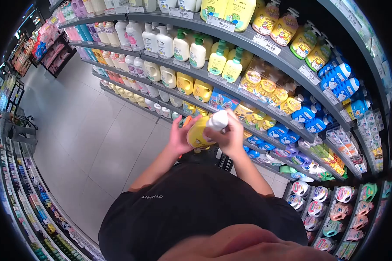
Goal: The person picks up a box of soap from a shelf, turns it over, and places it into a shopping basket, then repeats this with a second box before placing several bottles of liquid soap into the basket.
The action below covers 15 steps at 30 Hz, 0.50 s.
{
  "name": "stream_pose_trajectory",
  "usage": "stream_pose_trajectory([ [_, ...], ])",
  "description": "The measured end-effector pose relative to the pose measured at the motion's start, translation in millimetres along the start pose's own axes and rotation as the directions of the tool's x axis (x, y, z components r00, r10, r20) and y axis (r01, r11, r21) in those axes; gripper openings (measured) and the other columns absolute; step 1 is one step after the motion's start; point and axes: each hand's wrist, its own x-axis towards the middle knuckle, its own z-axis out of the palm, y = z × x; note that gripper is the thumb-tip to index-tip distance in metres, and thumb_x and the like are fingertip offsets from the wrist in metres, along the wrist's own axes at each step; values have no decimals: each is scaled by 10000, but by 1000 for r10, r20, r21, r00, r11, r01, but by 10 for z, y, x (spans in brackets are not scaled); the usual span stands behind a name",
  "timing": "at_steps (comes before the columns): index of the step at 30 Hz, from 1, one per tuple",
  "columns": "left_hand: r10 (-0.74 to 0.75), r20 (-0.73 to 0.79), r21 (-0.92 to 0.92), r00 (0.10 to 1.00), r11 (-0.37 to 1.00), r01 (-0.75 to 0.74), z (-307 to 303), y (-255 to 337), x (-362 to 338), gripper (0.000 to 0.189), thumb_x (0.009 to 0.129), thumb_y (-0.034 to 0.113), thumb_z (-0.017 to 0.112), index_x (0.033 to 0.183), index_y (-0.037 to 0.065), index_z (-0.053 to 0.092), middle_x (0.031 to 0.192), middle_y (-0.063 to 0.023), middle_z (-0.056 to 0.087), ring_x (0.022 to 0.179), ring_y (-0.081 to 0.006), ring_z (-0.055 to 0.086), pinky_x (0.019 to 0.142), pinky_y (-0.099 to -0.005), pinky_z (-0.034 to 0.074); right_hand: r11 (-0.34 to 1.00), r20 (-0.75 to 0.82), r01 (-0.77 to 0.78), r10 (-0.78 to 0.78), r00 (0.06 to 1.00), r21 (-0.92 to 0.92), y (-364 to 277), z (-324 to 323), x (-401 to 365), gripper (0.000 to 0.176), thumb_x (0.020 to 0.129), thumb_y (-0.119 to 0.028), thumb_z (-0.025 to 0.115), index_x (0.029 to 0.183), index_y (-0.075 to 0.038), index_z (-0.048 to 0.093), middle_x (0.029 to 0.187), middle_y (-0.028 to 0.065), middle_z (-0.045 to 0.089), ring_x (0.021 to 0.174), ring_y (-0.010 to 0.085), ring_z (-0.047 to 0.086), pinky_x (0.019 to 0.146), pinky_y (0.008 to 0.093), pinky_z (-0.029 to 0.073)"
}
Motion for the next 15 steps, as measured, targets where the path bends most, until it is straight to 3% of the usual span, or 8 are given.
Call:
stream_pose_trajectory([
  [2, -49, -73, -31, 996, 998, 47, -20, -65, 14, 759, 940, 649, 426, 1452, 94, 506, 1414, -180, 559, 1269, -381, 564, 1049, -558, 453, 970, 59, -241, 240, 969, 8, 151, 182, -180, 382, 740, -185, 915, 999, -21, 686, 950, 8, 552, 840, 105, 555, 718, 261, 446],
  [5, -39, -73, -3, 997, 999, 39, -274, -185, 74, 676, 962, 547, 408, 1419, 61, 516, 1368, -178, 593, 1224, -382, 595, 1031, -535, 478, 934, 142, -354, 356, 924, -44, 219, 140, -255, 400, 738, -223, 918, 988, -29, 674, 944, 6, 543, 825, 113, 543, 718, 272, 447],
  [9, 0, -61, 124, 998, 992, 8, -443, -195, 119, 586, 979, 471, 388, 1360, 50, 532, 1323, -176, 617, 1183, -370, 620, 1001, -524, 499, 938, 118, -337, 326, 938, 84, 315, 153, -388, 445, 730, -262, 926, 1014, -46, 661, 936, 4, 539, 808, 123, 540, 716, 292, 450],
  [15, 16, -37, 124, 999, 992, -12, -436, -172, 15, 513, 983, 432, 399, 1279, 38, 541, 1233, -175, 642, 1125, -345, 640, 981, -491, 514, 960, 172, -254, 272, 947, -118, 285, -16, -461, 474, 733, -328, 929, 1023, -48, 679, 866, 7, 594, 749, 116, 557, 667, 285, 465],
])
